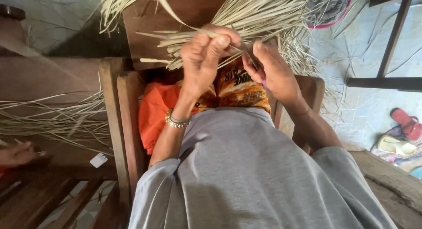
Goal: Stripping and preparing dried plant fibers using a small knife for weaving or broom making.
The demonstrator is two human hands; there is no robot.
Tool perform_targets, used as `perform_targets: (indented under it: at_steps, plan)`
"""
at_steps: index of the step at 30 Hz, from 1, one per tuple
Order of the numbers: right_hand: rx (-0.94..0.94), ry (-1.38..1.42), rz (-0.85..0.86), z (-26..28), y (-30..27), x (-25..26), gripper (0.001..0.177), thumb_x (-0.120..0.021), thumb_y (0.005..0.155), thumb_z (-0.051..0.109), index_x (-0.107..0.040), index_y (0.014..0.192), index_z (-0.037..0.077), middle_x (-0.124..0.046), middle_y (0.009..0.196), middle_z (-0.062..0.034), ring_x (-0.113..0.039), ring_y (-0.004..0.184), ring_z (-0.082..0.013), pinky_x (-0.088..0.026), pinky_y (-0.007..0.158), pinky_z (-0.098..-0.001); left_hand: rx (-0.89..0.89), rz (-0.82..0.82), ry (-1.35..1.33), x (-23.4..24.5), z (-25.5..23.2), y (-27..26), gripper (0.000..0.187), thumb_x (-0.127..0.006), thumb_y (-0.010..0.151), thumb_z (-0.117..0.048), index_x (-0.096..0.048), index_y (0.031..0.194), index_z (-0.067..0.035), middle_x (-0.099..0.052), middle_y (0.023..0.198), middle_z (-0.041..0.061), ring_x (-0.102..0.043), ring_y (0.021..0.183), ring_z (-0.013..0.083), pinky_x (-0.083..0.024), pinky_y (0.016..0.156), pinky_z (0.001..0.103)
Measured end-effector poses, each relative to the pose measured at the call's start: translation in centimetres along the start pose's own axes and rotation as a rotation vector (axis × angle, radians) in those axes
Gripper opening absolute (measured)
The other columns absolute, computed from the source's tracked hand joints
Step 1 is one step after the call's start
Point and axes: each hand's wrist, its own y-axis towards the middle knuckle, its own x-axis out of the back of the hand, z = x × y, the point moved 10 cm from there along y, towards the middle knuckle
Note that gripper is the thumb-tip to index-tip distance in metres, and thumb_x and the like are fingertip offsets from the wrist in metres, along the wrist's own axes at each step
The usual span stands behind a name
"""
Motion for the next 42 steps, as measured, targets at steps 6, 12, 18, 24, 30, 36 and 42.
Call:
perform_targets:
  at_steps: [6, 12, 18, 24, 30, 36, 42]
  plan:
    - [-0.048, 0.331, -0.086, -3.4, 1.8, 0.5, 0.037, -0.048, 0.084, 0.038, -0.043, 0.065, 0.007, -0.037, 0.047, 0.0001, -0.028, 0.036, -0.0038, -0.021, 0.034, -0.0161, -0.022, 0.005, 0.050, 0.0, 1.2, -1.0, 0.010, -0.047, 0.090, -0.009, -0.055, 0.088, -0.005, -0.060, 0.086, 0.005, -0.058, 0.082, 0.0155, -0.051, 0.077, 0.025]
    - [-0.039, 0.415, -0.109, -6.5, 1.9, 0.9, 0.036, -0.050, 0.089, 0.032, -0.044, 0.067, 0.005, -0.038, 0.044, -0.0003, -0.032, 0.032, -0.0023, -0.030, 0.028, -0.0138, -0.028, -0.047, -0.046, -0.2, 0.7, -1.0, 0.014, -0.048, 0.088, -0.008, -0.060, 0.083, -0.001, -0.061, 0.072, 0.009, -0.053, 0.069, 0.0074, -0.049, 0.066, 0.025]
    - [0.253, 0.366, -0.101, -7.5, 2.7, 4.1, 0.031, -0.050, 0.090, 0.016, -0.045, 0.061, 0.006, -0.037, 0.042, -0.0026, -0.032, 0.030, -0.0055, -0.030, 0.028, -0.0170, 0.154, -0.087, -0.258, 0.5, 2.6, -2.4, 0.023, -0.048, 0.087, -0.014, -0.057, 0.072, 0.000, -0.058, 0.060, 0.014, -0.058, 0.052, 0.0171, -0.049, 0.051, 0.024]
    - [0.552, 0.362, 0.114, -3.3, 3.4, 6.8, 0.024, -0.043, 0.096, 0.020, -0.049, 0.075, 0.011, -0.042, 0.054, 0.0064, -0.040, 0.039, -0.0042, -0.036, 0.034, -0.0132, 0.312, -0.136, -0.279, 4.5, 2.9, -4.6, 0.015, -0.047, 0.090, -0.010, -0.057, 0.079, -0.006, -0.057, 0.067, 0.004, -0.054, 0.053, 0.0102, -0.047, 0.044, 0.018]
    - [0.413, 0.357, -0.012, -4.7, 5.3, 11.4, 0.029, -0.047, 0.096, 0.028, -0.052, 0.073, 0.011, -0.043, 0.052, 0.0036, -0.045, 0.039, -0.0075, -0.037, 0.034, -0.0156, 0.333, -0.312, -0.133, 9.9, 1.4, -6.1, 0.020, -0.051, 0.089, -0.020, -0.059, 0.073, -0.011, -0.052, 0.055, -0.001, -0.045, 0.041, 0.0081, -0.036, 0.033, 0.017]
    - [0.015, 0.538, -0.176, -9.0, 6.4, 16.1, 0.025, -0.053, 0.090, 0.022, -0.060, 0.067, 0.017, -0.051, 0.051, 0.0071, -0.051, 0.044, -0.0049, -0.039, 0.036, -0.0115, 0.274, -0.389, -0.037, 13.8, -0.2, -7.1, 0.021, -0.053, 0.088, -0.028, -0.057, 0.075, -0.011, -0.051, 0.053, -0.001, -0.043, 0.037, 0.0061, -0.034, 0.031, 0.016]
    - [0.253, 0.301, 0.179, -7.2, 6.4, 19.2, 0.045, -0.025, 0.090, 0.054, -0.012, 0.055, 0.030, -0.007, 0.049, 0.0169, -0.006, 0.038, 0.0039, -0.005, 0.034, -0.0124, 0.208, -0.450, -0.156, 16.4, -2.3, -6.8, 0.022, -0.045, 0.093, -0.019, -0.058, 0.076, -0.015, -0.037, 0.049, -0.008, -0.030, 0.036, 0.0029, -0.022, 0.029, 0.016]
